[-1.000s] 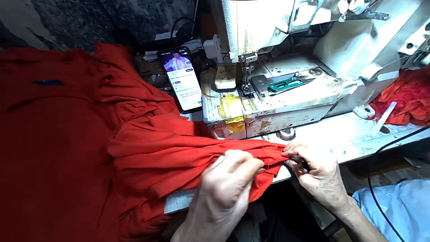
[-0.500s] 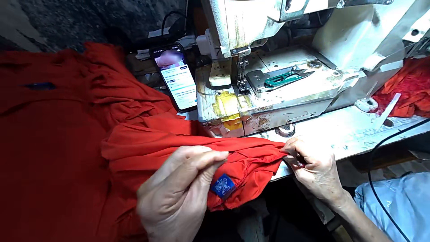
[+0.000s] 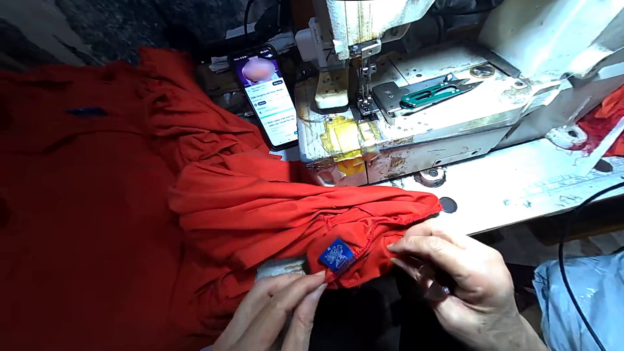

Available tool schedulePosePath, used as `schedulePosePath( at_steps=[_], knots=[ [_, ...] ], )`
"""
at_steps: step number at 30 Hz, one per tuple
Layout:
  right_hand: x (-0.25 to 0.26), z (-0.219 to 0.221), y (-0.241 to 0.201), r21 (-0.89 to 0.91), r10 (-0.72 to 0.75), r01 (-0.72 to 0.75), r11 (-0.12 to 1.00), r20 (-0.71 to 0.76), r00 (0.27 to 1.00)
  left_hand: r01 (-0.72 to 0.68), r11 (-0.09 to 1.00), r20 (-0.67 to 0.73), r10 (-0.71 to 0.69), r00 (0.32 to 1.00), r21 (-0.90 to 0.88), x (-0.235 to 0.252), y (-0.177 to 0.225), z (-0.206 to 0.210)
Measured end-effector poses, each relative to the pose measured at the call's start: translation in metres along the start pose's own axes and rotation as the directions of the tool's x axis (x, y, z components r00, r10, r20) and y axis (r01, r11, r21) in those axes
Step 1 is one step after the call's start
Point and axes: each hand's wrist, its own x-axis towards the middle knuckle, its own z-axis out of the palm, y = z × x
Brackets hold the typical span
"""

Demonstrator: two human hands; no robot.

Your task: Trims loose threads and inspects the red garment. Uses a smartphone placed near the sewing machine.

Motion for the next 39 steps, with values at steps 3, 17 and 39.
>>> schedulePosePath(
  at_steps=[3, 17, 39],
  knots=[
    [-0.007, 0.008, 0.004, 0.022, 0.005, -0.005, 1.000, 0.016, 1.000, 0.076, 0.996, -0.022, -0.075, 0.997, 0.044, -0.020, -0.001, 0.006],
    [-0.035, 0.017, 0.023, -0.137, -0.121, 0.132, 0.982, 0.088, 0.989, 0.059, 0.998, -0.264, -0.052, 0.963, 0.022, -0.010, -0.032, 0.015],
    [-0.080, 0.009, 0.028, 0.017, -0.007, 0.007, 1.000, -0.006, 1.000, 0.472, 0.878, 0.421, -0.461, 0.781, 0.085, -0.099, -0.037, 0.080]
  ],
)
